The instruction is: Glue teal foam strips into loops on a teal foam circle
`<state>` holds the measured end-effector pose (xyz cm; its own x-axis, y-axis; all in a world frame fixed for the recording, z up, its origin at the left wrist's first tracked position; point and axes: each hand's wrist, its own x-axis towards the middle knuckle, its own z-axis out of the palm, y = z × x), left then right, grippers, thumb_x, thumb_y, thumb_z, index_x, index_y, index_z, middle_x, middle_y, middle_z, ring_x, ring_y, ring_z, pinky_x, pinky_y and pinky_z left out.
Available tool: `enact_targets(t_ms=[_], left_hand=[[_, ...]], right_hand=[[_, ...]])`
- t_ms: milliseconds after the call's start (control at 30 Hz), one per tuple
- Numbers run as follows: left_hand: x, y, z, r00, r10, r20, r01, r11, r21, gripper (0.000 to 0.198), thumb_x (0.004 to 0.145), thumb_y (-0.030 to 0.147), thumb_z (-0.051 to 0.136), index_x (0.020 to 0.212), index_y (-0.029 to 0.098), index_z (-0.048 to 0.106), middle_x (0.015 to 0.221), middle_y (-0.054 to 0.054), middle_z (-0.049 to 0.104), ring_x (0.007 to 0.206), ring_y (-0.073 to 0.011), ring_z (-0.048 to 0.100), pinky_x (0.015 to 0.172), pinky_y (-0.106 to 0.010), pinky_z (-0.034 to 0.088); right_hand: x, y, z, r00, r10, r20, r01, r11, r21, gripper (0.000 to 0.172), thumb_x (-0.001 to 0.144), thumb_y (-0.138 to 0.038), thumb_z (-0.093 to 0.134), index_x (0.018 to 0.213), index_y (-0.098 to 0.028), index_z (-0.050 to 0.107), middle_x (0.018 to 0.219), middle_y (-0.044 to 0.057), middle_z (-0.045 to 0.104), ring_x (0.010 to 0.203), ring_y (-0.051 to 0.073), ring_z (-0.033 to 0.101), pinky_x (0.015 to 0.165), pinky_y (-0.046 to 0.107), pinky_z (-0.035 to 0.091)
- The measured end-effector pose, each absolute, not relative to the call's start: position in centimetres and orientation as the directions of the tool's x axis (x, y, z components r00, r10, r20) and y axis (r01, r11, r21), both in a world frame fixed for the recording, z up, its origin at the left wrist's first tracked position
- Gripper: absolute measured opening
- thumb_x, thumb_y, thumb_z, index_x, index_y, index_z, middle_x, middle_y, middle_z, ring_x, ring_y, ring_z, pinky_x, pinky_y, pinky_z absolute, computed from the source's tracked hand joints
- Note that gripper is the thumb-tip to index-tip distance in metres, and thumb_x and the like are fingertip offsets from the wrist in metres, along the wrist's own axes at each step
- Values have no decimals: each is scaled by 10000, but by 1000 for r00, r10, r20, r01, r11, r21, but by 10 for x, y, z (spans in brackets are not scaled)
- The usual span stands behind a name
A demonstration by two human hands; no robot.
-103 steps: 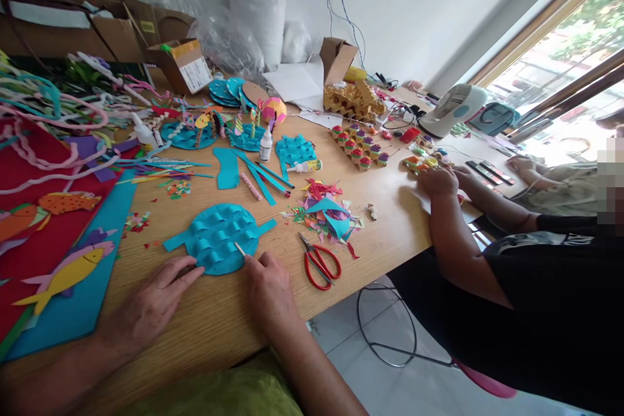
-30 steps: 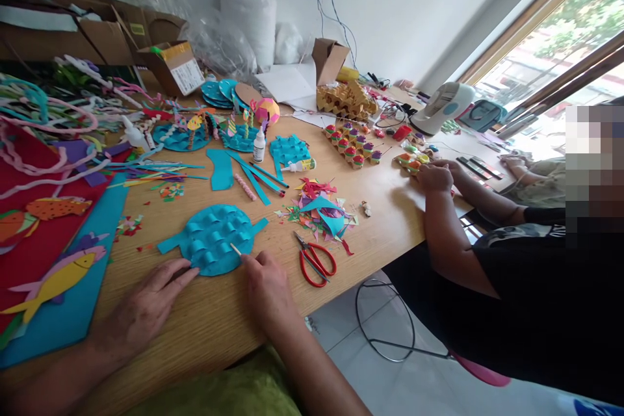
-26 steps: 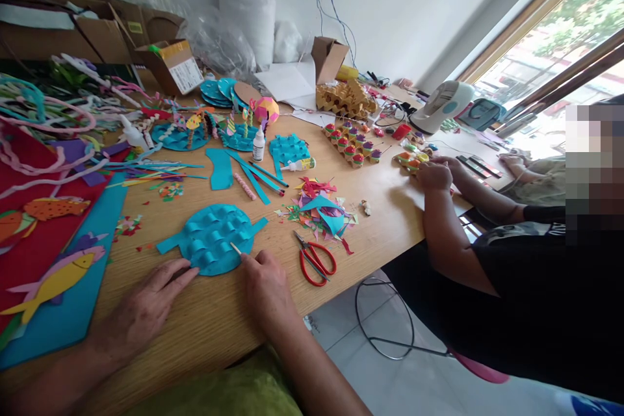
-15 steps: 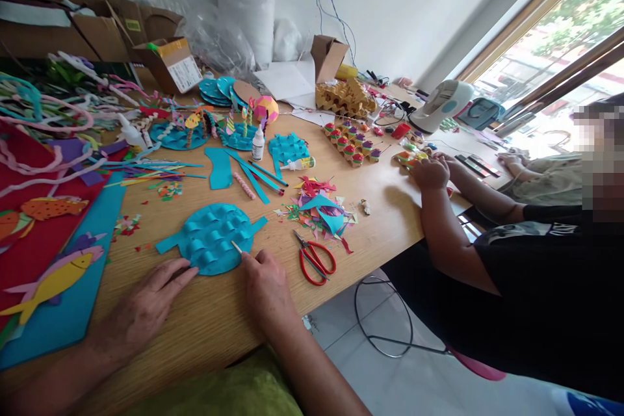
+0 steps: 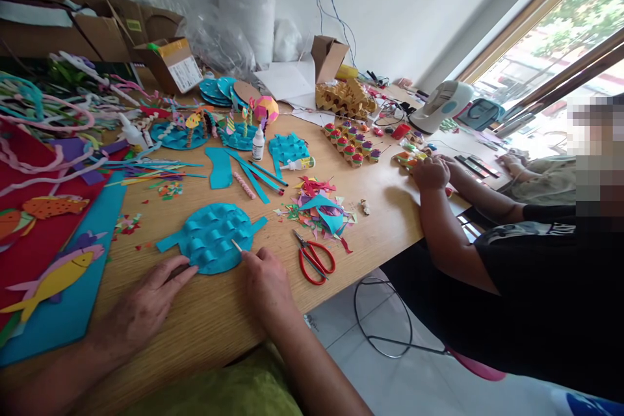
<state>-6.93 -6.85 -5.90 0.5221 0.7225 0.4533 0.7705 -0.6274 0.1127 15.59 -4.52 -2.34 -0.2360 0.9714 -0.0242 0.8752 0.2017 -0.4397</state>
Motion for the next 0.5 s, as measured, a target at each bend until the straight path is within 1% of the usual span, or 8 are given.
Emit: enact_targets(t_ms=[100, 200, 300, 500], left_hand=[[-69, -69, -58, 518, 721, 461, 770, -627, 116, 405, 852, 25, 284, 1117, 143, 566, 1079, -107, 552, 994, -184, 563, 849, -303, 499], [-68, -69, -58, 513, 720, 467, 769, -627, 122, 402, 860, 32, 275, 1113, 142, 568, 1062, -103, 559, 991, -182, 559, 848, -304, 501], [-68, -69, -59, 513, 719, 468, 770, -627, 119, 410, 857, 30, 271, 1112, 138, 573, 1067, -106, 564, 1010, -191, 547, 864, -317, 495], [-69, -69, -62, 521, 718, 461, 767, -632, 117, 422, 824, 6, 295, 1102, 127, 590, 1065, -113, 573, 1025, -205, 537, 884, -334, 486]], right_hand=[[159, -48, -22, -238, 969, 73, 821, 241, -517, 326, 846, -115, 426, 1054, -179, 670, 762, 69, 601, 664, 145, 560, 591, 218, 394], [159, -54, -22, -260, 955, 144, 784, 295, -547, 317, 859, -139, 419, 1050, -179, 669, 744, 60, 593, 654, 137, 551, 583, 211, 391], [154, -60, -23, -297, 945, 139, 775, 324, -543, 325, 852, -128, 410, 1043, -178, 669, 731, 55, 594, 641, 133, 550, 576, 206, 391], [143, -60, -26, -325, 944, 64, 815, 314, -486, 349, 796, -73, 442, 1029, -200, 668, 766, 53, 619, 661, 141, 576, 586, 206, 400]])
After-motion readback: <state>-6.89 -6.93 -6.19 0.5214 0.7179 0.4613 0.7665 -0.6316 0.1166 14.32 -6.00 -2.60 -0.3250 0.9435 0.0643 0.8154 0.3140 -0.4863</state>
